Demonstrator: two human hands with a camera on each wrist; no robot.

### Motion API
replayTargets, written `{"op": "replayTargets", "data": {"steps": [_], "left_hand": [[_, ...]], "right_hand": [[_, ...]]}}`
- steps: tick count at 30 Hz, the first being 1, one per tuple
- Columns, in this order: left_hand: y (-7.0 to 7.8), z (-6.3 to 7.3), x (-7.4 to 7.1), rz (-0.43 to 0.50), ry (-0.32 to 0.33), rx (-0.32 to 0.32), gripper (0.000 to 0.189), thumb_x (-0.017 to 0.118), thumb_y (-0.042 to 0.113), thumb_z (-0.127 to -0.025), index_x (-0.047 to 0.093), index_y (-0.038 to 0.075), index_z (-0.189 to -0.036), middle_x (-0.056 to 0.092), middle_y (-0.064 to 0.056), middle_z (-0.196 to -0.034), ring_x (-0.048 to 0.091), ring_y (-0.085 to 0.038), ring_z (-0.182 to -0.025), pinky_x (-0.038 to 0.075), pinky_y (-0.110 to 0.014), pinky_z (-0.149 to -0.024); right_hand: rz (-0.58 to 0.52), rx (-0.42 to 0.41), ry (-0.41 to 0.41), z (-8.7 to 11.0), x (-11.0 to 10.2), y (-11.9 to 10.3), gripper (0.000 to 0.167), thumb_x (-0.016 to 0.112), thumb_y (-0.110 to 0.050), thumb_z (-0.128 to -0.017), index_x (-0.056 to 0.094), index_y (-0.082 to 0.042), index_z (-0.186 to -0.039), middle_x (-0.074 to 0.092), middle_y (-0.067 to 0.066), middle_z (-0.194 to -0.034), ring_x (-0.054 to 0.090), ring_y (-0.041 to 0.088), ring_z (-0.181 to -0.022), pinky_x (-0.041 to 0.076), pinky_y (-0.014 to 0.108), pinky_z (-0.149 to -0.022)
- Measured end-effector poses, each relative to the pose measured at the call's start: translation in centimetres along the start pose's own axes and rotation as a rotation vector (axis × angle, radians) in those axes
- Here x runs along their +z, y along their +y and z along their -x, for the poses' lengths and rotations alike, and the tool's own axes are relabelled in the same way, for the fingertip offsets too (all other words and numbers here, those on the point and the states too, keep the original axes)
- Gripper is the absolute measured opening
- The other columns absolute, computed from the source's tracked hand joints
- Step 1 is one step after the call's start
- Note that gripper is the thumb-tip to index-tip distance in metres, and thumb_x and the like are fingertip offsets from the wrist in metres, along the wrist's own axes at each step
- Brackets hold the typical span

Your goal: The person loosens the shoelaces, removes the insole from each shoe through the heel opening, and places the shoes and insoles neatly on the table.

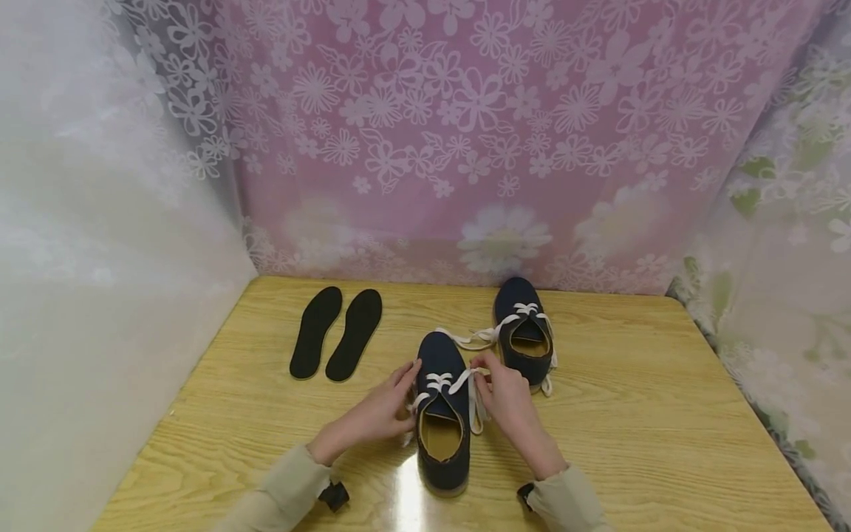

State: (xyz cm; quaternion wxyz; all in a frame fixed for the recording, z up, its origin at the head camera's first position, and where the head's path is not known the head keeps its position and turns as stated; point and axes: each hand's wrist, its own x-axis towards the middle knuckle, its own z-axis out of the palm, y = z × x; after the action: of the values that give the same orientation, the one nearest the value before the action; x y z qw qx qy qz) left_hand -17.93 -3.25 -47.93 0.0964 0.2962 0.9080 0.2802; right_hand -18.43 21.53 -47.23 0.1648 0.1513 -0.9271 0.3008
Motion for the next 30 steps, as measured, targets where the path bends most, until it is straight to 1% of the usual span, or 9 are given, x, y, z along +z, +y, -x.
{"op": "replayTargets", "data": {"steps": [4,9,13,17,20,23,26,28,30], "left_hand": [[0.4,-0.1,1.3,-0.173,0.060,-0.108,0.080,0.071,0.025,-0.094,0.031,-0.009,-0.154,0.038,-0.030,-0.152,0.042,-0.044,-0.139,0.040,-0.048,-0.112],[0.4,-0.3,1.6,-0.379,0.191,-0.042,0.055,0.073,0.009,-0.090,0.052,-0.010,-0.137,0.057,-0.022,-0.125,0.057,-0.034,-0.114,0.049,-0.041,-0.103],[0.2,-0.2,1.5,-0.353,0.262,-0.051,0.039,0.069,-0.006,-0.086,0.063,-0.009,-0.124,0.059,-0.018,-0.110,0.061,-0.030,-0.098,0.055,-0.036,-0.088],[0.5,-0.3,1.4,-0.205,0.276,-0.118,0.035,0.062,-0.007,-0.092,0.064,-0.010,-0.127,0.066,-0.022,-0.115,0.067,-0.033,-0.101,0.057,-0.040,-0.085],[1.1,-0.4,1.7,-0.034,0.231,-0.131,0.045,0.054,-0.004,-0.096,0.050,-0.015,-0.140,0.057,-0.029,-0.137,0.060,-0.039,-0.123,0.052,-0.049,-0.098],[1.9,-0.3,2.2,0.176,0.187,-0.158,0.059,0.047,0.003,-0.098,0.030,-0.017,-0.151,0.034,-0.035,-0.154,0.039,-0.041,-0.143,0.039,-0.055,-0.112],[2.6,0.0,2.8,0.399,0.190,-0.207,0.067,0.042,0.014,-0.099,0.018,-0.011,-0.156,0.020,-0.032,-0.161,0.025,-0.038,-0.150,0.029,-0.056,-0.118],[3.0,0.2,2.9,0.555,0.196,-0.221,0.072,0.042,0.019,-0.099,0.012,-0.007,-0.159,0.052,-0.032,-0.141,0.054,-0.036,-0.131,0.043,-0.048,-0.108],[3.2,0.5,2.8,0.656,0.190,-0.220,0.077,0.045,0.023,-0.098,0.008,-0.003,-0.161,0.050,-0.029,-0.145,0.054,-0.032,-0.130,0.042,-0.044,-0.107]], "right_hand": [[0.003,0.023,-0.008,0.1,0.4,-0.1,0.016,0.070,0.001,-0.093,0.060,-0.008,-0.104,0.076,0.014,-0.107,0.076,0.032,-0.082,0.059,0.045,-0.064],[-0.011,0.086,-0.031,0.3,0.6,-0.5,0.013,0.069,-0.003,-0.095,0.058,-0.008,-0.100,0.075,0.022,-0.102,0.075,0.035,-0.081,0.058,0.050,-0.067],[-0.018,0.125,-0.074,0.9,0.5,-1.2,0.011,0.065,-0.007,-0.099,0.055,-0.007,-0.103,0.074,0.026,-0.101,0.072,0.034,-0.072,0.053,0.046,-0.060],[-0.039,0.154,-0.149,1.8,0.3,-1.8,0.021,0.058,-0.008,-0.103,0.057,-0.002,-0.123,0.072,0.028,-0.107,0.071,0.038,-0.078,0.053,0.050,-0.065],[-0.099,0.192,-0.244,2.4,0.1,-2.3,0.042,0.052,-0.016,-0.107,0.049,0.003,-0.144,0.063,0.031,-0.127,0.066,0.046,-0.108,0.052,0.058,-0.089],[-0.210,0.241,-0.353,2.8,0.2,-2.6,0.062,0.049,-0.030,-0.109,0.029,0.005,-0.157,0.039,0.030,-0.153,0.043,0.046,-0.138,0.036,0.060,-0.111],[-0.351,0.287,-0.435,3.1,0.4,-2.6,0.080,0.053,-0.037,-0.106,0.010,0.002,-0.161,0.015,0.026,-0.165,0.020,0.043,-0.150,0.021,0.060,-0.119],[-0.431,0.316,-0.471,3.3,0.4,-2.4,0.090,0.060,-0.037,-0.103,0.002,-0.003,-0.162,0.005,0.023,-0.167,0.009,0.041,-0.153,0.015,0.062,-0.120],[-0.508,0.346,-0.502,3.5,0.3,-2.2,0.098,0.066,-0.035,-0.100,-0.004,-0.007,-0.163,-0.003,0.021,-0.168,0.002,0.041,-0.154,0.011,0.064,-0.120]]}}
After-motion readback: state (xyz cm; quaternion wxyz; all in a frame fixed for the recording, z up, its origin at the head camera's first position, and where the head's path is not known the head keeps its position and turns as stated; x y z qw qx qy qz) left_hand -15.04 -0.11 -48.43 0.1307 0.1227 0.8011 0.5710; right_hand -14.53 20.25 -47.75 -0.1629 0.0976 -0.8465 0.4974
